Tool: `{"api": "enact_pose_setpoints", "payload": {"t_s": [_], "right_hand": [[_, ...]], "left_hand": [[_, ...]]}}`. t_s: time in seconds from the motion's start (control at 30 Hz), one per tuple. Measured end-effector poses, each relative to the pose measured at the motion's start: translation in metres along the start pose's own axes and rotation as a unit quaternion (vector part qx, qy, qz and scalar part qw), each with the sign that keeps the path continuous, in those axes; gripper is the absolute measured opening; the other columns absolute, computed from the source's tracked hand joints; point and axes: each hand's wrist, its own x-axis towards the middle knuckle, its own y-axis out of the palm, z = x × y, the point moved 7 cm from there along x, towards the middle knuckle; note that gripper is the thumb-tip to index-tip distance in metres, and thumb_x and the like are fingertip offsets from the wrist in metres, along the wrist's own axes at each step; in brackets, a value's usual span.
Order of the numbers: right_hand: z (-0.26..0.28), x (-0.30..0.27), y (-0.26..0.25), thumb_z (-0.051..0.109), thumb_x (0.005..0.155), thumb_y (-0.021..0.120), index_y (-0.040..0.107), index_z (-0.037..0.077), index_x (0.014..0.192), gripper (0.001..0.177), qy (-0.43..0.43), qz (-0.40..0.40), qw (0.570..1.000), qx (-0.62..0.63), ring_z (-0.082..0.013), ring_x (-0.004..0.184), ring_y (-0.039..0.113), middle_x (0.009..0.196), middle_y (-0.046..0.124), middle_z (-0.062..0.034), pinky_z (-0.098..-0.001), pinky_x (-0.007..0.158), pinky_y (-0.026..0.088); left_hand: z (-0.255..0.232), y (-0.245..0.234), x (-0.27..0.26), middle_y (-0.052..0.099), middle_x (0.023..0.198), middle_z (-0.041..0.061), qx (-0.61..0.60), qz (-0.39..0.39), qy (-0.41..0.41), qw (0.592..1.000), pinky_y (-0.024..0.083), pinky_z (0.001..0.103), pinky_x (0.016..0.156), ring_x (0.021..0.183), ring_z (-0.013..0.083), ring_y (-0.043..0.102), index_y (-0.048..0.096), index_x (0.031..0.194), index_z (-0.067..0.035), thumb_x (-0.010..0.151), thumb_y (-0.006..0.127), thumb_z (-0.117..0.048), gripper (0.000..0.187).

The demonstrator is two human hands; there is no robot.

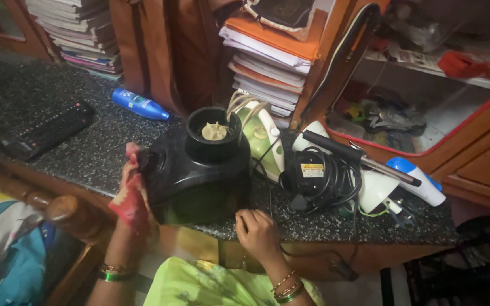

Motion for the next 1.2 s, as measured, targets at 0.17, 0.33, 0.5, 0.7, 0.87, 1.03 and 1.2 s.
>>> {"api": "enact_pose_setpoints", "payload": {"t_s": [0.17,0.33,0.5,0.7,0.87,1.03,1.2], "right_hand": [[0.001,-0.002,0.000,0.009,0.088,0.069,0.067,0.007,0.086,0.003,-0.004,0.003,1.000,-0.005,-0.0297,0.074,0.068,0.082,0.072,-0.0086,-0.0403,0.067,0.055],[0.000,-0.005,0.002,0.009,0.086,0.071,0.069,0.008,0.087,0.002,-0.005,0.011,1.000,-0.001,-0.0282,0.074,0.068,0.081,0.072,-0.0078,-0.0390,0.067,0.054],[-0.024,-0.020,0.007,0.017,0.088,0.074,0.072,0.005,0.098,0.015,0.079,0.015,0.989,0.124,-0.0203,0.069,0.069,0.085,0.074,-0.0076,-0.0345,0.061,0.056],[-0.023,-0.054,0.017,0.026,0.101,0.055,0.052,0.002,0.127,0.036,0.124,0.014,0.835,0.535,-0.0146,0.112,0.064,0.123,0.066,-0.0069,-0.0322,0.098,0.051],[-0.043,-0.070,0.006,0.015,0.097,0.064,0.062,-0.001,0.109,0.020,0.184,-0.024,0.892,0.412,-0.0180,0.104,0.058,0.115,0.062,-0.0099,-0.0320,0.095,0.048],[-0.054,-0.058,-0.026,0.016,0.092,0.072,0.069,-0.002,0.095,0.018,0.151,-0.090,0.951,0.254,-0.0212,0.104,0.057,0.112,0.059,-0.0105,-0.0341,0.094,0.046],[-0.053,-0.024,-0.047,0.017,0.100,0.067,0.069,-0.002,0.101,0.019,0.085,-0.152,0.944,0.282,-0.0220,0.117,0.051,0.127,0.052,-0.0103,-0.0360,0.110,0.039]], "left_hand": [[0.020,-0.016,-0.030,0.048,0.111,0.004,-0.148,-0.118,-0.027,0.982,0.033,0.035,0.086,0.098,0.0169,0.042,0.051,0.138,-0.007,0.105,0.061,-0.024,0.038],[-0.036,0.035,-0.109,0.048,0.130,0.015,0.385,-0.143,0.243,0.879,0.041,0.042,0.112,0.127,0.0297,0.051,0.048,0.128,-0.002,0.101,0.062,-0.022,0.036],[-0.057,0.104,-0.139,0.056,0.116,0.017,0.462,0.032,0.336,0.820,0.037,0.052,0.110,0.115,0.0398,0.053,0.058,0.105,-0.004,0.079,0.062,-0.031,0.038],[-0.006,0.162,-0.153,0.068,0.107,0.012,0.415,0.259,0.114,0.865,0.046,0.044,0.091,0.103,0.0332,0.064,0.068,0.098,-0.006,0.077,0.069,-0.026,0.029],[-0.006,0.170,-0.142,0.064,0.105,0.015,0.399,0.249,0.075,0.879,0.048,0.043,0.090,0.100,0.0358,0.063,0.064,0.102,-0.003,0.067,0.068,-0.017,0.038],[-0.023,0.171,-0.133,0.064,0.105,0.013,0.419,0.250,0.080,0.869,0.051,0.040,0.086,0.101,0.0330,0.064,0.066,0.102,-0.006,0.073,0.072,-0.009,0.029],[-0.077,0.175,-0.113,0.064,0.107,0.012,0.483,0.175,0.346,0.785,0.051,0.042,0.084,0.101,0.0317,0.064,0.067,0.100,-0.008,0.075,0.071,-0.003,0.026]]}}
